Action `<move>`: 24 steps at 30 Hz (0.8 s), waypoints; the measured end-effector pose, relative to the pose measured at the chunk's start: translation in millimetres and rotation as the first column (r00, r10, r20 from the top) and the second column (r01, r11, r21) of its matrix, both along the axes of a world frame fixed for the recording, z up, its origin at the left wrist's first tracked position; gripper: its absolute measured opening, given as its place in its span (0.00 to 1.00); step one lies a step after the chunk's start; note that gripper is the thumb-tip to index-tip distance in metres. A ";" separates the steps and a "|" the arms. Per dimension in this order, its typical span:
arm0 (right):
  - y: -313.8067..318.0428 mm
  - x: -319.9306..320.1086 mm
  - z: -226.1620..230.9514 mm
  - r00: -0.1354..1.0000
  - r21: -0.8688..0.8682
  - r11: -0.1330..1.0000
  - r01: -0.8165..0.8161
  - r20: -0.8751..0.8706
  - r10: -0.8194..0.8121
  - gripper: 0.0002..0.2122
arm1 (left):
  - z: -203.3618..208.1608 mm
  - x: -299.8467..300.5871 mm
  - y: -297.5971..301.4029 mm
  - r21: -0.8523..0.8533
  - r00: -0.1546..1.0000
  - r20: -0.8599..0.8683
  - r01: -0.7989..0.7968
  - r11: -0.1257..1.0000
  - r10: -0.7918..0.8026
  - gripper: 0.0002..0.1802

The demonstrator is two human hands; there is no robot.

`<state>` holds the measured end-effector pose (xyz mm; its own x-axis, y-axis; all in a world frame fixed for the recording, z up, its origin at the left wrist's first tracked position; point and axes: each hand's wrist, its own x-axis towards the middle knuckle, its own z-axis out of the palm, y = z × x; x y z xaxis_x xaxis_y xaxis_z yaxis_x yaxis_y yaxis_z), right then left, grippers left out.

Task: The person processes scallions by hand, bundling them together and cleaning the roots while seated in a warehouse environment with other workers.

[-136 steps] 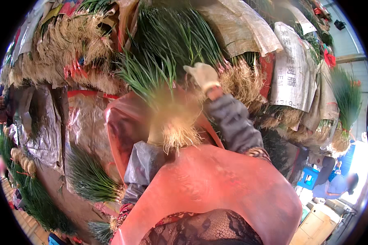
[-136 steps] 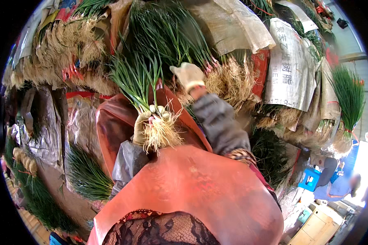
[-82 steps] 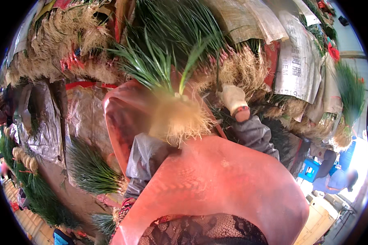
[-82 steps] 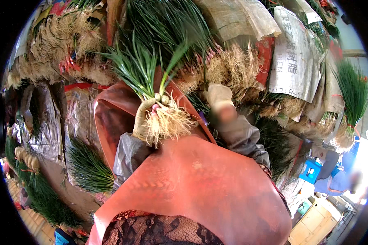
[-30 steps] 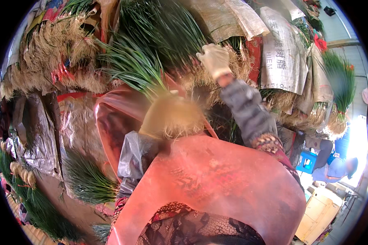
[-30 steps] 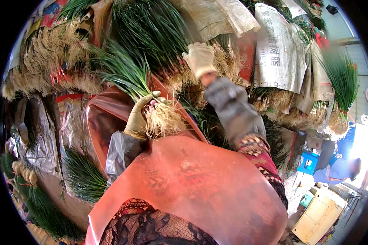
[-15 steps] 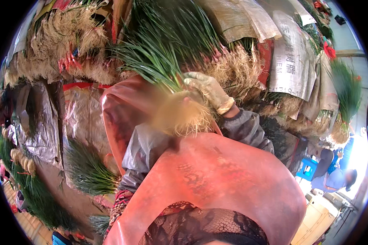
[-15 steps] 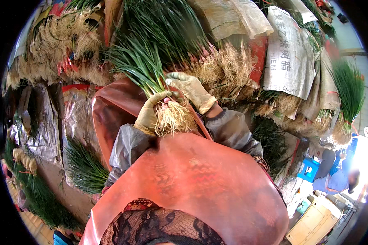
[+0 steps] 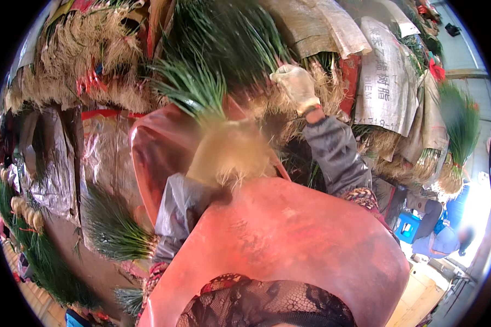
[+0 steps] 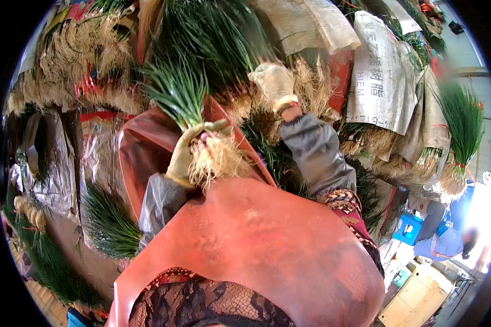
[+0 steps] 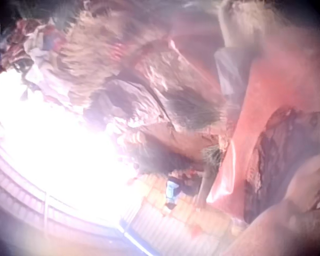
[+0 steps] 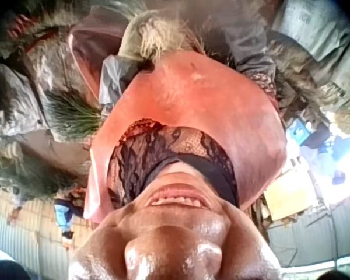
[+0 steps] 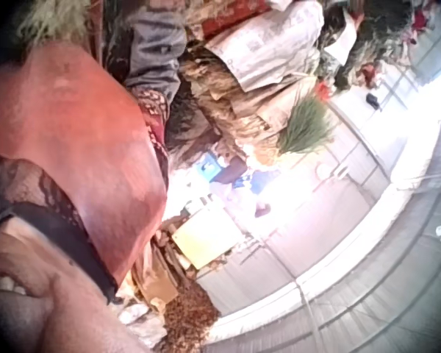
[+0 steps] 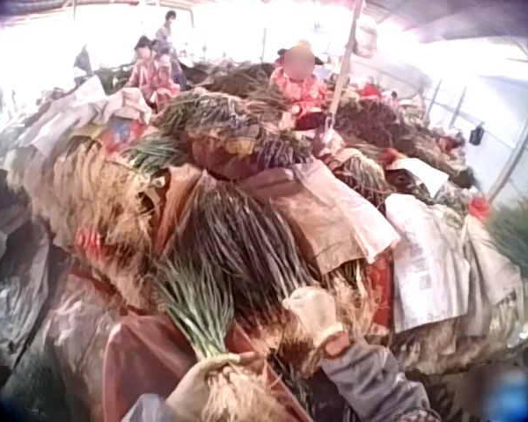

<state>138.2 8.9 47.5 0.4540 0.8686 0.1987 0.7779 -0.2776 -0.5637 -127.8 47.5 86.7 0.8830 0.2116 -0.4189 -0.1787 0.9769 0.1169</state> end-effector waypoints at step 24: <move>-33.6 -84.2 -3.8 0.969 0.059 0.994 -0.094 -0.225 0.105 0.07 | -65.0 -16.3 3.9 -0.119 0.991 0.119 0.081 0.990 -0.067 0.12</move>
